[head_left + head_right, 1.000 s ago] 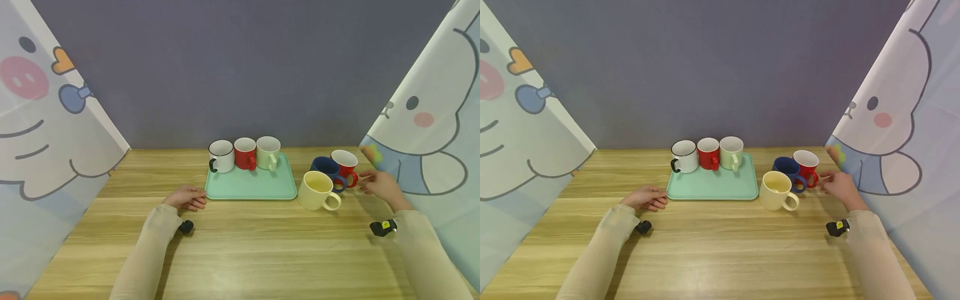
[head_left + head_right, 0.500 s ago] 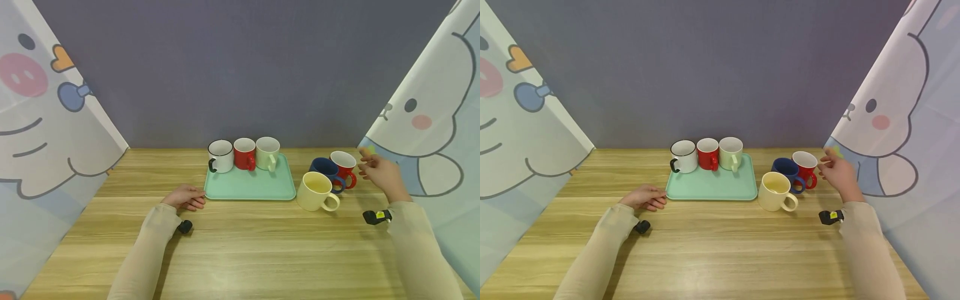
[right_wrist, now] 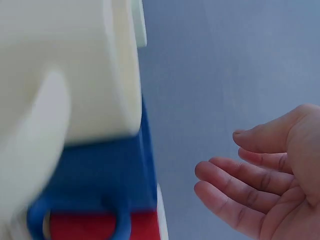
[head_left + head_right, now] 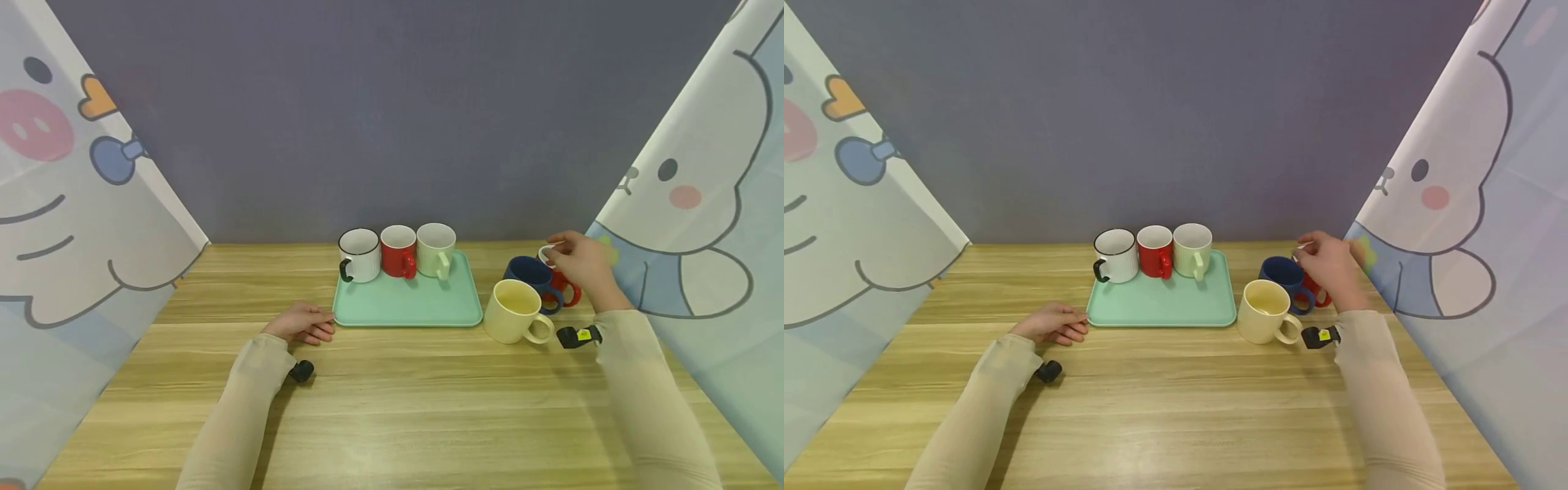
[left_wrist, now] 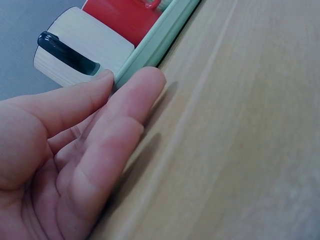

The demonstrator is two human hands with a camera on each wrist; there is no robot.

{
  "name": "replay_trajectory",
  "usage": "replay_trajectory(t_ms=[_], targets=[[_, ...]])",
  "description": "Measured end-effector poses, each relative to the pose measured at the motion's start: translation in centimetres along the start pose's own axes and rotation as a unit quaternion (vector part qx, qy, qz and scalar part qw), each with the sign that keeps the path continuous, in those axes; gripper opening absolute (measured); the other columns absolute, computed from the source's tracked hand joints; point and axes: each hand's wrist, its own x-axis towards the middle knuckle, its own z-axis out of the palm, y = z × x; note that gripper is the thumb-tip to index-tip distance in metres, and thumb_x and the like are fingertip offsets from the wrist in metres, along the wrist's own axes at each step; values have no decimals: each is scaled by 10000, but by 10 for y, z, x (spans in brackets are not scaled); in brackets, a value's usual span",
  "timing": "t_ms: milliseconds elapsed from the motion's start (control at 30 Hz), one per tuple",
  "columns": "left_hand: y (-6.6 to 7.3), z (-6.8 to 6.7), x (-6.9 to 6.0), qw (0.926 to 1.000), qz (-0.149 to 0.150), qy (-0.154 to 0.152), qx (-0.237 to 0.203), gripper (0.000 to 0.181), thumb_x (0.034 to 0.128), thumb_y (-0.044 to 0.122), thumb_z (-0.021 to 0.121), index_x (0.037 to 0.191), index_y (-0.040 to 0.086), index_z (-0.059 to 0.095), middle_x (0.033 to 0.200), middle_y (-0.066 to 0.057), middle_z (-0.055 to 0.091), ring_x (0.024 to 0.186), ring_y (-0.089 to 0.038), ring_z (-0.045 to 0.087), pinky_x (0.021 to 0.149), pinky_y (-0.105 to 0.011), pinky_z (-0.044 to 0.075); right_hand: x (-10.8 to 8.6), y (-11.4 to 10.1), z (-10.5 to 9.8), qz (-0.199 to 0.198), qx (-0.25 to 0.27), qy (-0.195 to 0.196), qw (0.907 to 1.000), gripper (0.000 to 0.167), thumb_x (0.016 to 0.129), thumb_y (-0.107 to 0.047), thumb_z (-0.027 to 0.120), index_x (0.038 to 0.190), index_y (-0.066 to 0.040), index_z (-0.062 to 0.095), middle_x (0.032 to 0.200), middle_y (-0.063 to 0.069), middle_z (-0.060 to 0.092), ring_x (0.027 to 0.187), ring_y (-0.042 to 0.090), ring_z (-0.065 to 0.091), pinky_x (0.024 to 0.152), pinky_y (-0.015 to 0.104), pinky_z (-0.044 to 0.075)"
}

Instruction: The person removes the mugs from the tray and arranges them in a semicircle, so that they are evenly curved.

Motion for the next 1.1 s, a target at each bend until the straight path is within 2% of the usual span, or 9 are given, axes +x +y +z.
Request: replay_trajectory(t_ms=[100, 200, 333, 633, 800, 900, 1033, 1100], targets=[[0, -1, 0, 10000, -5, -13, -7, 292, 1033, 190, 570, 1125, -79, 635, 828, -36, 715, 727, -126, 711, 651, -290, 587, 2, -15, 5, 37, 371, -137, 9992, 341, 980, -124, 595, 1210, 126, 566, 1025, 307, 677, 723, 217, 695, 591, 169, 510], [0, -1, 1, 10000, -15, -37, 5, 295, 1034, 190, 567, 1126, -83, 633, 823, -34, 715, 724, -123, 710, 647, -287, 587, 4, -27, 13, 17, 702, -249, 9972, 351, 987, -124, 589, 1228, 130, 563, 1045, 322, 667, 766, 276, 705, 632, 239, 569], [1, -1, 1, 10000, -6, -49, -23, 292, 1034, 187, 565, 1130, -81, 630, 818, -32, 713, 718, -123, 707, 639, -286, 585, 8, -39, 25, -182, 778, -246, 9965, 336, 986, -130, 606, 1214, 117, 586, 1031, 311, 680, 808, 356, 714, 665, 344, 598], [-1, -2, 2, 10000, -45, -46, -4, 311, 1034, 195, 566, 1150, -88, 623, 830, -31, 713, 728, -126, 707, 647, -289, 585, 19, -57, 56, -123, 1104, -512, 9925, 323, 967, -96, 634, 1223, 97, 598, 1011, 264, 700, 842, 369, 713, 712, 398, 599], [-1, -2, 3, 10000, -83, -11, -32, 343, 1033, 191, 566, 1193, -111, 598, 838, -27, 715, 734, -127, 707, 651, -285, 585, 24, -67, 76, -125, 1421, -620, 9878, 335, 948, -84, 663, 1206, 120, 599, 1022, 283, 693, 845, 377, 711, 695, 341, 600], [-2, -2, 3, 10000, -77, -20, -24, 357, 1033, 197, 568, 1205, -115, 591, 843, -25, 718, 740, -127, 708, 656, -287, 586, 25, -72, 88, -162, 1258, -605, 9901, 352, 940, -115, 691, 1190, 118, 609, 1037, 275, 689, 848, 362, 704, 709, 345, 594], [-1, -2, 4, 10000, -67, -39, -16, 360, 1033, 195, 569, 1209, -119, 588, 843, -31, 716, 738, -130, 708, 652, -289, 587, 25, -78, 104, -122, 928, -546, 9941, 390, 936, -160, 706, 1199, 111, 606, 1081, 260, 681, 952, 376, 672, 803, 434, 563], [-1, -2, 4, 10000, -70, -36, -29, 351, 1032, 191, 569, 1201, -116, 594, 840, -33, 714, 734, -131, 707, 648, -288, 586, 26, -79, 113, -24, 926, -552, 9942, 422, 940, -168, 700, 1233, 114, 585, 1113, 263, 666, 1020, 386, 647, 855, 460, 541]])
